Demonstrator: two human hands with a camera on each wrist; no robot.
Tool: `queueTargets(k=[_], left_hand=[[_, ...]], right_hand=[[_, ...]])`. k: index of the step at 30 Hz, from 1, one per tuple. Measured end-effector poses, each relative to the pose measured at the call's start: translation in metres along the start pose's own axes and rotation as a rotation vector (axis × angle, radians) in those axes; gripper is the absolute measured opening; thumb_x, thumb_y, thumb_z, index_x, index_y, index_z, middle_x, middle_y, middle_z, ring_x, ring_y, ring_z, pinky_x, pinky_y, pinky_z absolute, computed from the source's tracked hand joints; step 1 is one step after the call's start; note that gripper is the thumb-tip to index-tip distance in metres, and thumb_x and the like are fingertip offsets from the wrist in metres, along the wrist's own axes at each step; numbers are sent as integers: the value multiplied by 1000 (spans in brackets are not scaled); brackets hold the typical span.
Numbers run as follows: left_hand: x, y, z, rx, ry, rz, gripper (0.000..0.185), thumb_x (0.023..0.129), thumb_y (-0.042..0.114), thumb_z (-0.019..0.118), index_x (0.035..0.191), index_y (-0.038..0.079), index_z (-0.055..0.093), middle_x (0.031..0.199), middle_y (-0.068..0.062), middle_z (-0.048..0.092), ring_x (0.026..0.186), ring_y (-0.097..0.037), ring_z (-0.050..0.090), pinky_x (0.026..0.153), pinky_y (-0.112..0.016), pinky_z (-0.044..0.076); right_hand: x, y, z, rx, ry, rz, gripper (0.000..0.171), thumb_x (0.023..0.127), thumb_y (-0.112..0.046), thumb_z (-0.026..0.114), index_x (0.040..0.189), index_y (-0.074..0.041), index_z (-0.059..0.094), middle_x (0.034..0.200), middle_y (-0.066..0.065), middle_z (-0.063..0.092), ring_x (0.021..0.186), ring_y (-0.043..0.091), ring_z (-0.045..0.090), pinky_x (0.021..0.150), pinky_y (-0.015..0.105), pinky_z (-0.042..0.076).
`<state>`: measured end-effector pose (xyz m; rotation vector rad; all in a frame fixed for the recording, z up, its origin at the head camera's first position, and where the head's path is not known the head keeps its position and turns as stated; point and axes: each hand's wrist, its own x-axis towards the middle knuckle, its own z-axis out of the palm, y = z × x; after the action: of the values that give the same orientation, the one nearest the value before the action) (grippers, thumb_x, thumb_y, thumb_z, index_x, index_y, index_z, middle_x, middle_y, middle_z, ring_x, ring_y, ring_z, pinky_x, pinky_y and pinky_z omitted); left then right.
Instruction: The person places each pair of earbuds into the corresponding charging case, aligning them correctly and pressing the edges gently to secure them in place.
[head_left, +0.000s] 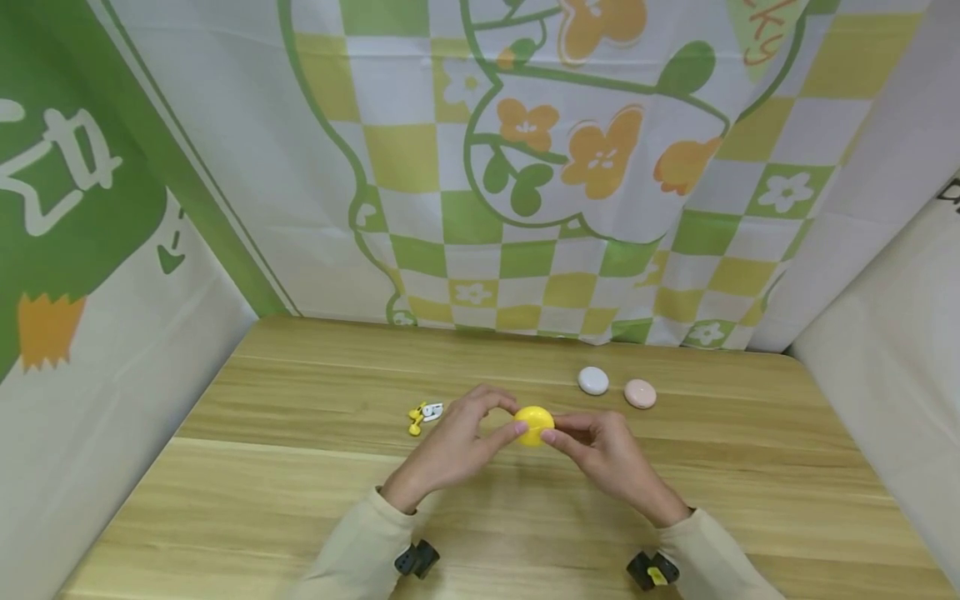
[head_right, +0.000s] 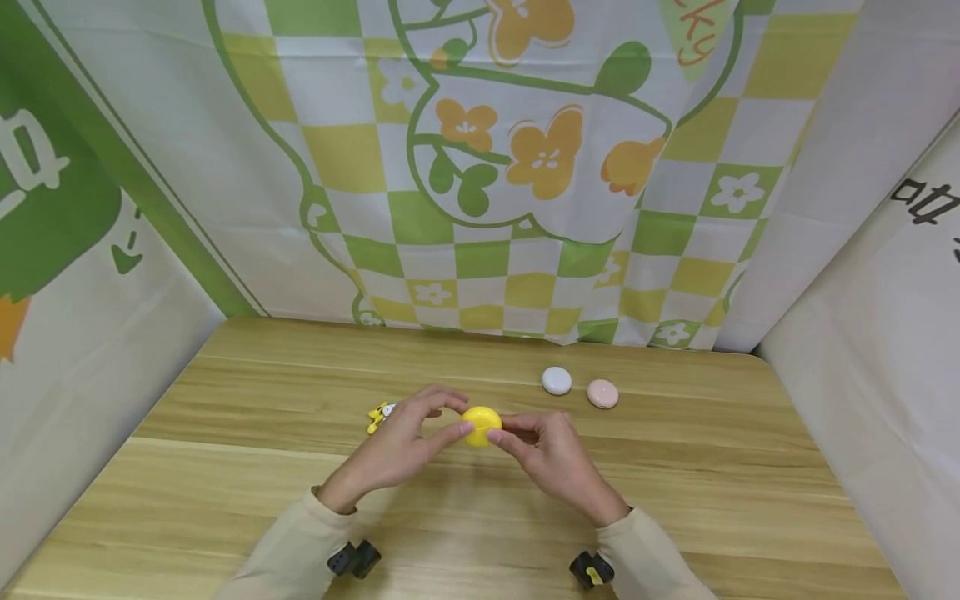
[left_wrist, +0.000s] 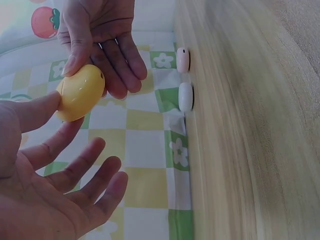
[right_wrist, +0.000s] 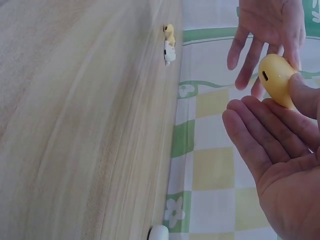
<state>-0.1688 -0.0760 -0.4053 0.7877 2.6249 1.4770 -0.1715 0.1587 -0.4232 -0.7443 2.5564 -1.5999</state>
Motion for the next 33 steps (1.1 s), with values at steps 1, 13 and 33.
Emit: queueTargets(k=[1,13,33], left_hand=[[0,0,0,0,2,3,27,102,31,64,117,9,69,131,-7,60,125,-29,54,102,-55,44],[2,1,-1,10,10,-4,29,103,36,61,115,11,69,133,-5,60,124,-30,55,101,-55,45],[7,7,0,45,26,-103,43,107,47,48,100,14,74,138,-13,57,129,-37,51,101,-59,44]], right_hand=[[0,1,0,4,-2,-2,26,97,-16,70,114,4,74,109,17,74,95,20,74,78,29,59],[1,4,2,17,-7,-50,24,97,-13,70,112,5,74,106,16,75,93,18,74,77,29,59],[-3,1,3,70,-64,14,27,96,-20,73,114,0,75,112,13,74,100,18,72,83,30,58]])
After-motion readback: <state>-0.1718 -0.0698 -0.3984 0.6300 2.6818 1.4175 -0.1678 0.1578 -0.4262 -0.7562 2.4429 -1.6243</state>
